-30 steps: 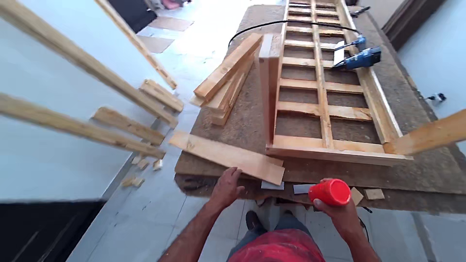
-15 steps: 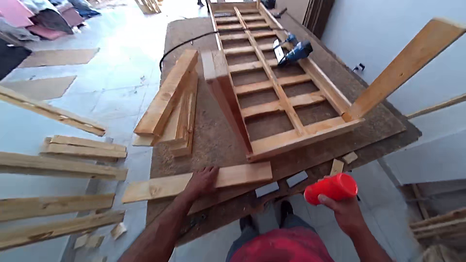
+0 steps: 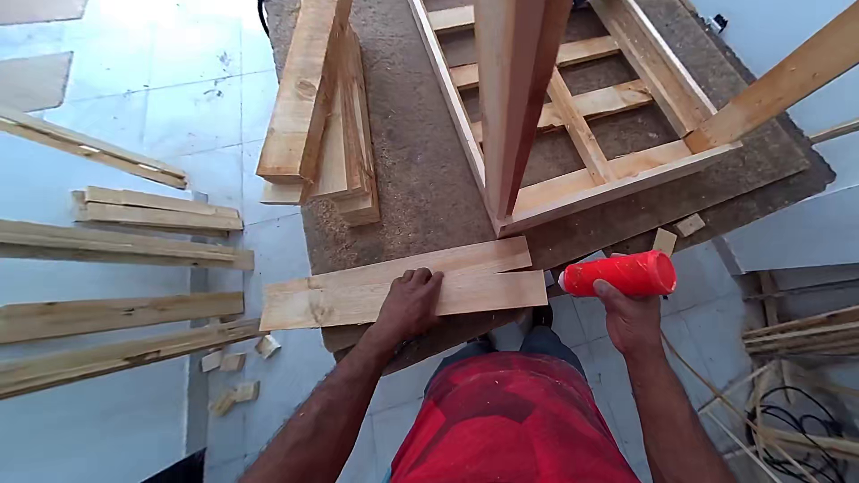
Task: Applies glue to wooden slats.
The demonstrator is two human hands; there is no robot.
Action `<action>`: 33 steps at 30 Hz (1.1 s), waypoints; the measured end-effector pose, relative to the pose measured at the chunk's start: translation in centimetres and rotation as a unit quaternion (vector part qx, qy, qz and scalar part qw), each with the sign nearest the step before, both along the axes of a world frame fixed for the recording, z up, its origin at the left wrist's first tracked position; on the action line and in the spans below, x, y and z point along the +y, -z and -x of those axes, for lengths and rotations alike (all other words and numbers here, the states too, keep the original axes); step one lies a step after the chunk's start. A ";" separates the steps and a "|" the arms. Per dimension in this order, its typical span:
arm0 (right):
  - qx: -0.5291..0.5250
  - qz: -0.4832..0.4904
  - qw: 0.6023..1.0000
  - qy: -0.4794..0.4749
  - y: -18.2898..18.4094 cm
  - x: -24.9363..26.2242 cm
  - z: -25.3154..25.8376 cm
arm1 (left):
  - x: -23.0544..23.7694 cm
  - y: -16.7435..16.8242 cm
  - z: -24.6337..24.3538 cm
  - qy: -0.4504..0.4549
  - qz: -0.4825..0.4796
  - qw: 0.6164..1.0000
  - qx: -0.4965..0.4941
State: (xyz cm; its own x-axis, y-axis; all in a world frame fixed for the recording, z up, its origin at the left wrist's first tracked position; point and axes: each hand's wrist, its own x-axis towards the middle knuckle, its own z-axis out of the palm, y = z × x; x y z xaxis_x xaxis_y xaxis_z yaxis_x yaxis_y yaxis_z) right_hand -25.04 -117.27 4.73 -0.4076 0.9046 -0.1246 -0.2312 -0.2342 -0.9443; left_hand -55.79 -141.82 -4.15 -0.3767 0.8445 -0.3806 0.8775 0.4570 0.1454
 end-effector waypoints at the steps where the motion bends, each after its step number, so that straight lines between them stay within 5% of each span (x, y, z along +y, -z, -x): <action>1: -0.006 0.002 1.000 -0.001 0.2 -0.4 -0.2 | -0.6 0.2 -0.1 0.006 0.002 1.000 0.000; 13: -0.030 -0.001 0.999 -0.021 1.1 -0.5 0.4 | -2.8 0.5 -1.0 0.009 0.003 1.000 0.001; 21: -0.046 -0.003 0.998 -0.043 3.3 -0.5 0.9 | -5.2 5.2 -2.1 0.000 -0.197 0.978 0.063; 33: -0.037 -0.015 0.998 -0.055 3.6 -0.1 2.6 | -5.2 5.1 -1.3 -0.025 -0.159 0.987 0.012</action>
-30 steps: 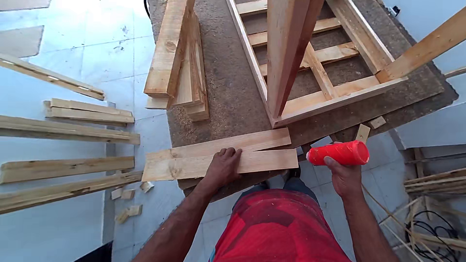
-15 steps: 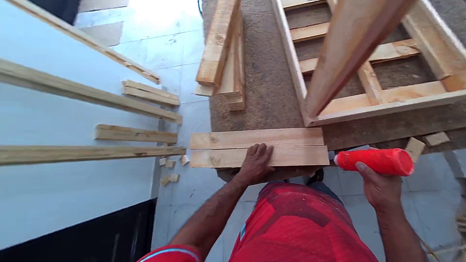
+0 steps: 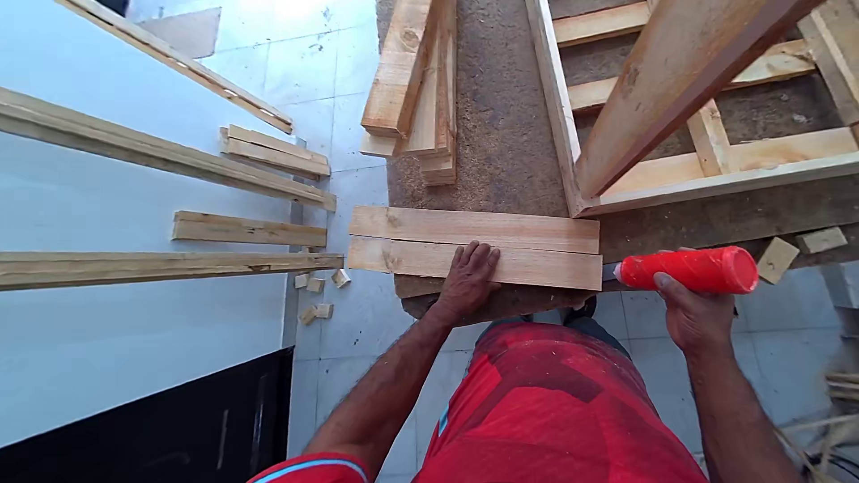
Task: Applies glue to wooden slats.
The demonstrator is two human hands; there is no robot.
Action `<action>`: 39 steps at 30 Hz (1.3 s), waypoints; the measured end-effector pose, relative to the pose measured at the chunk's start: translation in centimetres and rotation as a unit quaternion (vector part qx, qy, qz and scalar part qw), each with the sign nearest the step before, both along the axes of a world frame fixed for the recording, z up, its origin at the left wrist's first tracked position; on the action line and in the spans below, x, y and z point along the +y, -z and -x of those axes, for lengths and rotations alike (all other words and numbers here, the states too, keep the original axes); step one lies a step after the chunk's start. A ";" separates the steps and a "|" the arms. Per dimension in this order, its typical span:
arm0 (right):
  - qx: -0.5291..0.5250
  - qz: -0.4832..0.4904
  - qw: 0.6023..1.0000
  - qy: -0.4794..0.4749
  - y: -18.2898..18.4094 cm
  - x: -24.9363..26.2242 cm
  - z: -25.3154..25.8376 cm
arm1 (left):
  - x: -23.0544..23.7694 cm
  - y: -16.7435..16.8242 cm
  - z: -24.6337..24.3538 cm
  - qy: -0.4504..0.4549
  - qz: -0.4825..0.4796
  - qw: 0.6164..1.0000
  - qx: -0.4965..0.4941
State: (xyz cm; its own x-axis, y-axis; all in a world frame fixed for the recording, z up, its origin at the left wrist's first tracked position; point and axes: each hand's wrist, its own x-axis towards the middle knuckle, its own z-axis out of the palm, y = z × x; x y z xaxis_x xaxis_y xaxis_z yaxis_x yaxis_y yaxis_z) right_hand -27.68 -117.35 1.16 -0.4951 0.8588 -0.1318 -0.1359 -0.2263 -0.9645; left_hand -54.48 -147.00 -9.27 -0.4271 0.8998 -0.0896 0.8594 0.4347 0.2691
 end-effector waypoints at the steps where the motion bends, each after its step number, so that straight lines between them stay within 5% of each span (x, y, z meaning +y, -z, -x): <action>1: -0.005 0.003 1.000 0.010 0.1 -0.1 0.2 | 0.2 -0.5 -0.1 -0.008 0.003 1.000 -0.017; 23: 0.015 -0.010 0.984 0.175 6.2 0.8 9.3 | 1.2 0.6 2.3 -0.082 0.065 0.994 -0.043; 34: 0.011 -0.039 0.982 0.184 6.5 0.1 9.5 | 1.2 0.4 2.3 -0.083 0.081 0.992 -0.044; 39: -0.061 -0.040 0.992 0.107 4.6 -3.4 3.3 | 1.3 0.4 2.3 -0.087 0.079 0.992 -0.055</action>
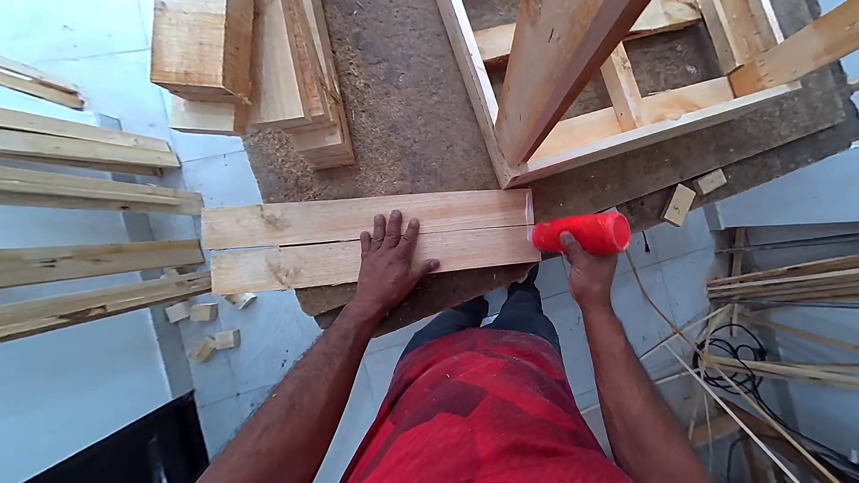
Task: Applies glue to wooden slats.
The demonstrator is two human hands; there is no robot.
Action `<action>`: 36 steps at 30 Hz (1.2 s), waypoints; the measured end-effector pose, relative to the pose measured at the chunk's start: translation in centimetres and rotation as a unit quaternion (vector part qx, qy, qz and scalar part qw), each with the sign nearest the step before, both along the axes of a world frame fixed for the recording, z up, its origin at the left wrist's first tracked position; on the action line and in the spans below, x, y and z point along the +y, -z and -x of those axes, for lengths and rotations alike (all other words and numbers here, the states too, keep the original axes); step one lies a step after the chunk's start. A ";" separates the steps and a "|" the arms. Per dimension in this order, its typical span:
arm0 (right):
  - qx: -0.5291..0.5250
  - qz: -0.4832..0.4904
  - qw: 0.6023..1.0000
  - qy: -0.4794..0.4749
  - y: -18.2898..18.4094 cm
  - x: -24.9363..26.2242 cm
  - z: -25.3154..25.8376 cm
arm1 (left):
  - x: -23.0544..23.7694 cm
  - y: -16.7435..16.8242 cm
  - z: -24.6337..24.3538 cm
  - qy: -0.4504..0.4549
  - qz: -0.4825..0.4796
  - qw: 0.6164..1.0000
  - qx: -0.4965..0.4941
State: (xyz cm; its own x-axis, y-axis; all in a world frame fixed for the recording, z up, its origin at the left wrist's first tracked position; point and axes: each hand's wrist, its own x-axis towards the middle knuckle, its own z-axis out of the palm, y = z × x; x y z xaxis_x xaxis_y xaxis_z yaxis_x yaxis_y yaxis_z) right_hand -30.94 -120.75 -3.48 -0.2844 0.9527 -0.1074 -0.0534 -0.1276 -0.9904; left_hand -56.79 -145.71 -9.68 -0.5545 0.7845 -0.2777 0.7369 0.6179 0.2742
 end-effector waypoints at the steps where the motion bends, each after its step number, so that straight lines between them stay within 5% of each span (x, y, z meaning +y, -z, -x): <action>1: 0.001 0.000 1.000 0.000 -0.3 -0.7 -1.2 | 0.0 0.0 0.0 0.001 0.001 1.000 0.001; 9: 0.038 -0.001 0.999 -0.002 1.1 1.1 -0.6 | 0.4 0.0 0.0 -0.014 0.012 1.000 -0.008; 19: -0.089 -0.056 0.991 -0.084 -0.7 0.4 -1.2 | 1.1 -0.9 -1.1 -0.050 -0.006 0.999 -0.011; 23: -0.169 -0.007 0.976 -0.139 -2.1 -2.5 0.1 | 0.8 -1.1 -0.4 -0.052 -0.012 0.999 -0.011; 29: 0.087 0.119 0.962 -0.229 -4.0 -12.1 16.1 | -5.5 -2.6 3.3 -0.099 -0.207 0.966 -0.118; 33: 0.105 0.139 0.937 -0.301 -2.5 -20.8 29.2 | -16.9 -2.6 8.7 -0.294 -0.264 0.918 -0.025; 36: 0.094 0.134 0.932 -0.323 0.0 -26.2 36.8 | -23.3 -1.8 15.2 -0.469 -0.253 0.832 -0.153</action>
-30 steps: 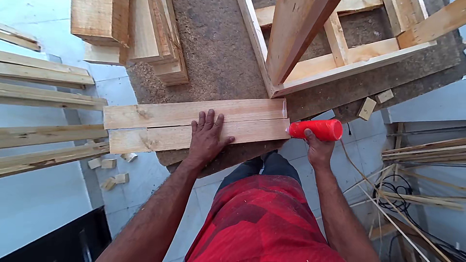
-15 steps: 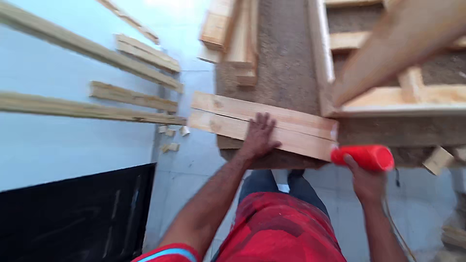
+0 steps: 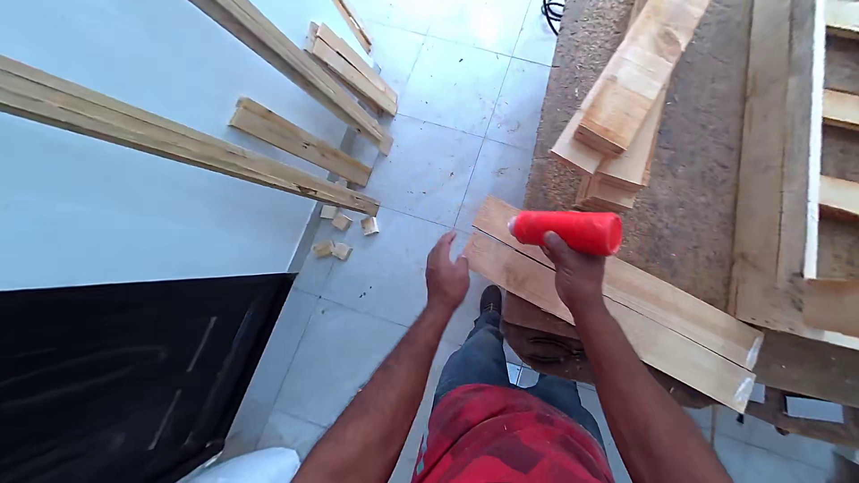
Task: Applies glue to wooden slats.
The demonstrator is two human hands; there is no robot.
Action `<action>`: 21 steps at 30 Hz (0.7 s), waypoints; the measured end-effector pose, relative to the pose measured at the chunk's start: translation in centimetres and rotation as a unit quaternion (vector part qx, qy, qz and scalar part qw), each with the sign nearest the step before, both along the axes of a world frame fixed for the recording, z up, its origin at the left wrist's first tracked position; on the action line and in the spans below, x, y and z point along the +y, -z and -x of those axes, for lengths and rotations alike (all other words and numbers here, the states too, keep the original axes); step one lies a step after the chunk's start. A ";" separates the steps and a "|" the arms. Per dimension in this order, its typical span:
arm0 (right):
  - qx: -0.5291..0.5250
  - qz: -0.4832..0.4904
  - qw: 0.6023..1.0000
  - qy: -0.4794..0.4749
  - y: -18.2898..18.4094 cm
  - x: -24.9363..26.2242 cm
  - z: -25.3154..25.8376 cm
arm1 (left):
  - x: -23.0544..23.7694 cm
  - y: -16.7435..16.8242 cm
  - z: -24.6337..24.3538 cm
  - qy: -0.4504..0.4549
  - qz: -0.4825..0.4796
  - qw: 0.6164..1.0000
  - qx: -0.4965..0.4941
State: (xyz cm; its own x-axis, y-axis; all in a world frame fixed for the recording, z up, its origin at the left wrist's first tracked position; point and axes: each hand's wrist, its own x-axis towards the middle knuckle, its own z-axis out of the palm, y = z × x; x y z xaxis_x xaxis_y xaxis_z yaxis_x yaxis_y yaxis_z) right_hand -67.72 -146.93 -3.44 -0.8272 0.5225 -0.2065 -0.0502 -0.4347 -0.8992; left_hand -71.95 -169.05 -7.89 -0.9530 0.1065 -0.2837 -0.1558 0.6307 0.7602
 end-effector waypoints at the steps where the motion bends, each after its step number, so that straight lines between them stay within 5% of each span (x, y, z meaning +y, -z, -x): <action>1: -0.005 -0.007 1.000 -0.008 0.7 -1.3 1.8 | -1.0 0.9 2.0 -0.035 -0.058 0.996 -0.055; 5: -0.012 -0.057 0.998 -0.039 2.6 -4.1 5.7 | -1.2 3.1 7.1 -0.024 -0.357 0.900 -0.249; 7: 0.008 -0.086 0.996 -0.033 2.9 -4.1 6.5 | -0.9 3.5 8.2 -0.021 -0.434 0.848 -0.303; 18: 0.007 -0.194 0.980 -0.052 2.6 -3.8 7.4 | -1.7 4.3 8.2 -0.076 -0.548 0.749 -0.363; 21: -0.033 -0.197 0.973 -0.119 1.6 -3.4 5.5 | -2.5 5.0 8.5 -0.037 -0.585 0.713 -0.385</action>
State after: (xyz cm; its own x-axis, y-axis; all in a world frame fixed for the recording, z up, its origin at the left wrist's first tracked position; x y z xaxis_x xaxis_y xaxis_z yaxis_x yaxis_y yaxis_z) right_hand -73.26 -150.38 -5.03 -0.9259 0.3680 -0.0858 0.0737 -0.0470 -0.9962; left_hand -80.48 -171.58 -12.87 -0.5786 0.6568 -0.4835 -0.8105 -0.3971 0.4306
